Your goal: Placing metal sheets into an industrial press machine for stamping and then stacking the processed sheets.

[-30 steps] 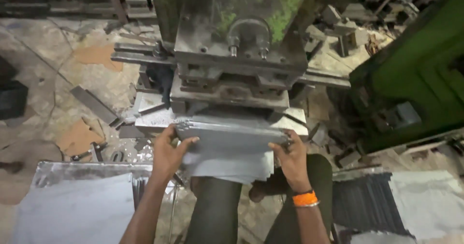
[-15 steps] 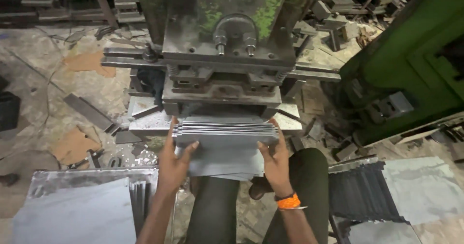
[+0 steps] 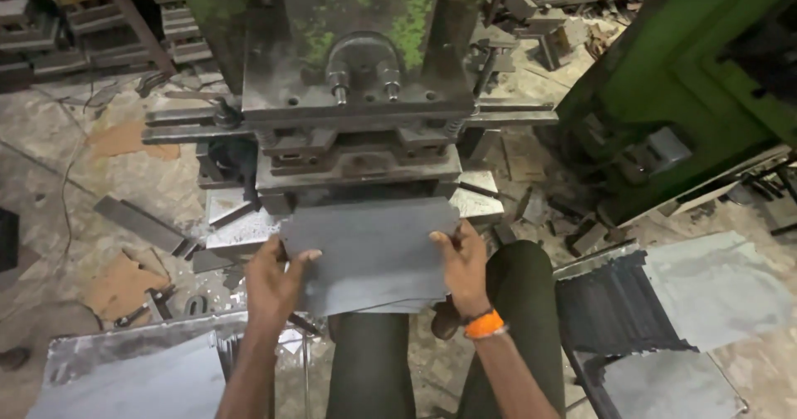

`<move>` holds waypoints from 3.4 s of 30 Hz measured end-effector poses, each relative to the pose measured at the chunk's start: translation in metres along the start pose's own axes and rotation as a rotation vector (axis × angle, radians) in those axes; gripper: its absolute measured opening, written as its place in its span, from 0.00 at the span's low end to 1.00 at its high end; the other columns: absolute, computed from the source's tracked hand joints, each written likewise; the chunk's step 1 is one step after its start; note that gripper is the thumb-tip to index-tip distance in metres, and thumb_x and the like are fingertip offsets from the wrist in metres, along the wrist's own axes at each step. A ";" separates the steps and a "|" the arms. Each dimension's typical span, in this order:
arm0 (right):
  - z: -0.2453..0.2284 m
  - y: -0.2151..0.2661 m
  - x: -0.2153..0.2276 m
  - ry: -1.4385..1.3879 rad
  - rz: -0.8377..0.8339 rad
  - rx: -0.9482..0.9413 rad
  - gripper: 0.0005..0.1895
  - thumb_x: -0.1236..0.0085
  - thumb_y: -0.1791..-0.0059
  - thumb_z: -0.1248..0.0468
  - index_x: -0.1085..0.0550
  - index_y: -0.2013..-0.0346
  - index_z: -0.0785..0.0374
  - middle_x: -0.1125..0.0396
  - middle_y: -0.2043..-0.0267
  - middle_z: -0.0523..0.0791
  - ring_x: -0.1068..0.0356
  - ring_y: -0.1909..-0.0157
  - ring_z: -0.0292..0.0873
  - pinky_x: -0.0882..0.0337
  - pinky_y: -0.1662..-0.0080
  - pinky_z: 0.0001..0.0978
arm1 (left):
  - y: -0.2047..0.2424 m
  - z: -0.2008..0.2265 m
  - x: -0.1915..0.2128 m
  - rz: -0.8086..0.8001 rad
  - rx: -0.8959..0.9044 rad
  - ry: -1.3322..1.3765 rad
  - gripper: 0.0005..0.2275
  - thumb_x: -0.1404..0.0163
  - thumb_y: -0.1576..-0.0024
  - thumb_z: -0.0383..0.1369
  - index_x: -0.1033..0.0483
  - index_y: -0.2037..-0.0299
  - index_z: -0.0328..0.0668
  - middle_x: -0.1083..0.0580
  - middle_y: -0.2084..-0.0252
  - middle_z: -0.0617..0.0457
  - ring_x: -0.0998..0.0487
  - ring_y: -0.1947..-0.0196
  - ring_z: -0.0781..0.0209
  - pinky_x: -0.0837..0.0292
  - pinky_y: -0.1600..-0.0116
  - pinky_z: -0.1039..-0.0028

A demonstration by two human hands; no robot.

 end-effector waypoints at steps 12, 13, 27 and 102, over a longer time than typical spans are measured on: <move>-0.081 0.176 0.202 0.034 0.345 -0.776 0.17 0.41 0.53 0.71 0.23 0.52 0.78 0.24 0.61 0.56 0.25 0.62 0.51 0.26 0.53 0.39 | 0.166 0.030 -0.104 -0.563 0.752 -0.259 0.18 0.33 0.54 0.33 0.16 0.57 0.27 0.17 0.69 0.38 0.16 0.71 0.49 0.19 0.59 0.64; -0.072 0.190 0.232 0.037 0.415 -0.781 0.17 0.41 0.53 0.71 0.23 0.52 0.78 0.24 0.61 0.56 0.25 0.62 0.51 0.26 0.53 0.39 | 0.183 0.015 -0.131 -0.631 0.736 -0.264 0.18 0.33 0.54 0.33 0.16 0.57 0.27 0.17 0.69 0.38 0.16 0.71 0.49 0.19 0.59 0.64; -0.037 0.184 0.471 0.576 0.326 -1.054 0.31 0.45 0.51 0.58 0.33 0.33 0.63 0.35 0.33 0.55 0.34 0.31 0.55 0.41 0.29 0.55 | 0.432 -0.024 -0.339 -0.934 1.426 0.219 0.11 0.47 0.49 0.16 0.22 0.57 0.19 0.28 0.76 0.40 0.30 0.83 0.54 0.37 0.74 0.72; 0.060 -0.015 0.036 0.175 -0.220 -0.520 0.26 0.39 0.49 0.56 0.26 0.39 0.68 0.27 0.46 0.57 0.27 0.42 0.54 0.29 0.42 0.49 | 0.025 -0.048 -0.025 0.380 0.038 -0.104 0.18 0.42 0.45 0.20 0.25 0.43 0.32 0.27 0.45 0.36 0.27 0.38 0.38 0.28 0.42 0.58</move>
Point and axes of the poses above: each hand's wrist, its own y-axis away from the middle knuckle, its own x-axis out of the back of the hand, z = x × y, the point moved 5 cm from there along -y, towards the middle knuckle
